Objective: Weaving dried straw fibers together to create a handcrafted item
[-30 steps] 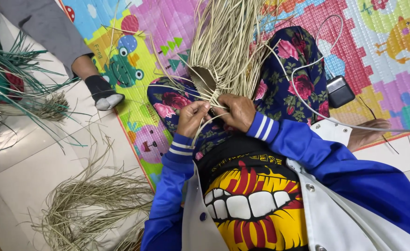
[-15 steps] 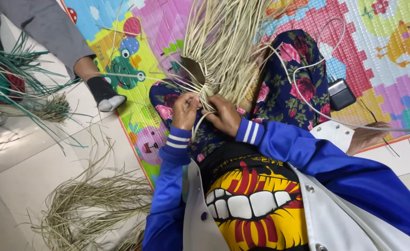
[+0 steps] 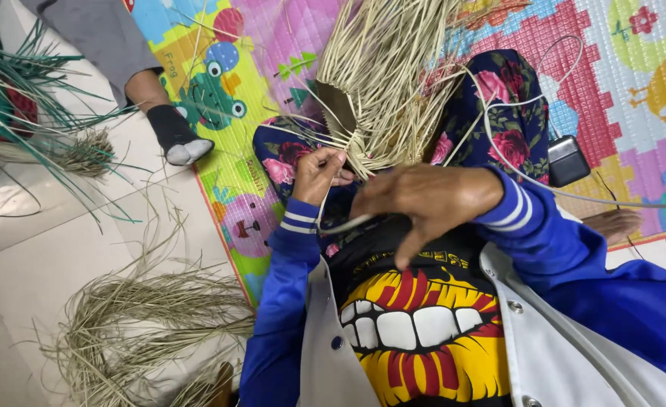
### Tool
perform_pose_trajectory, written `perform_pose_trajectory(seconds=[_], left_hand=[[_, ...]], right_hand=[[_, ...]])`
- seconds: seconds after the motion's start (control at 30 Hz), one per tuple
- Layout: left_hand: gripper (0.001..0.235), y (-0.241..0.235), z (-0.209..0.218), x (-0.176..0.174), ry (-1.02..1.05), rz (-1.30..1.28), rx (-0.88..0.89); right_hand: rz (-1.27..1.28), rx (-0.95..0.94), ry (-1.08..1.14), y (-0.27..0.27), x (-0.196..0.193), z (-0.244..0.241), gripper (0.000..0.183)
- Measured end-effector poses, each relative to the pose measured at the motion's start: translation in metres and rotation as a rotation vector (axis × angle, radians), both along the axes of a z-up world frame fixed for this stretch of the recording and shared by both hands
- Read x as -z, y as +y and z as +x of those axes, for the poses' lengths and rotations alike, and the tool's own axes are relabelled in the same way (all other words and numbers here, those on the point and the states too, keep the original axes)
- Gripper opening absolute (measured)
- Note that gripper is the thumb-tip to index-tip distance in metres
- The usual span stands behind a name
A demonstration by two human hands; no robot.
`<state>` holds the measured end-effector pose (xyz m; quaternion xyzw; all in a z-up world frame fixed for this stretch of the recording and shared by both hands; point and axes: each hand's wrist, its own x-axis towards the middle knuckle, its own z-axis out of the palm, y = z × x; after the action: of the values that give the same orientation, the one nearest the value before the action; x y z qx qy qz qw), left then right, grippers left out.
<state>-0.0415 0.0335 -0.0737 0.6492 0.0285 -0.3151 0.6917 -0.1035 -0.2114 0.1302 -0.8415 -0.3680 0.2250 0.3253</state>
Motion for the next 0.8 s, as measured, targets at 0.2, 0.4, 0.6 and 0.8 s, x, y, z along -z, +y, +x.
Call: perform_pose_trajectory(seconds=[0.2, 0.4, 0.6, 0.8], left_hand=[[0.02, -0.001, 0.004, 0.021, -0.136, 0.088, 0.042], [0.014, -0.003, 0.004, 0.028, -0.291, 0.217, 0.078], [0.011, -0.003, 0.004, 0.011, -0.236, 0.409, 0.11], [0.018, -0.008, 0.001, 0.007, -0.32, 0.375, 0.171]], right_hand=[[0.62, 0.228, 0.232, 0.018, 0.088, 0.026, 0.017], [0.104, 0.536, -0.219, 0.042, 0.15, 0.053, 0.012], [-0.209, 0.529, -0.233, 0.056, 0.167, 0.061, 0.019], [-0.242, 0.578, -0.306, 0.063, 0.179, 0.059, 0.011]])
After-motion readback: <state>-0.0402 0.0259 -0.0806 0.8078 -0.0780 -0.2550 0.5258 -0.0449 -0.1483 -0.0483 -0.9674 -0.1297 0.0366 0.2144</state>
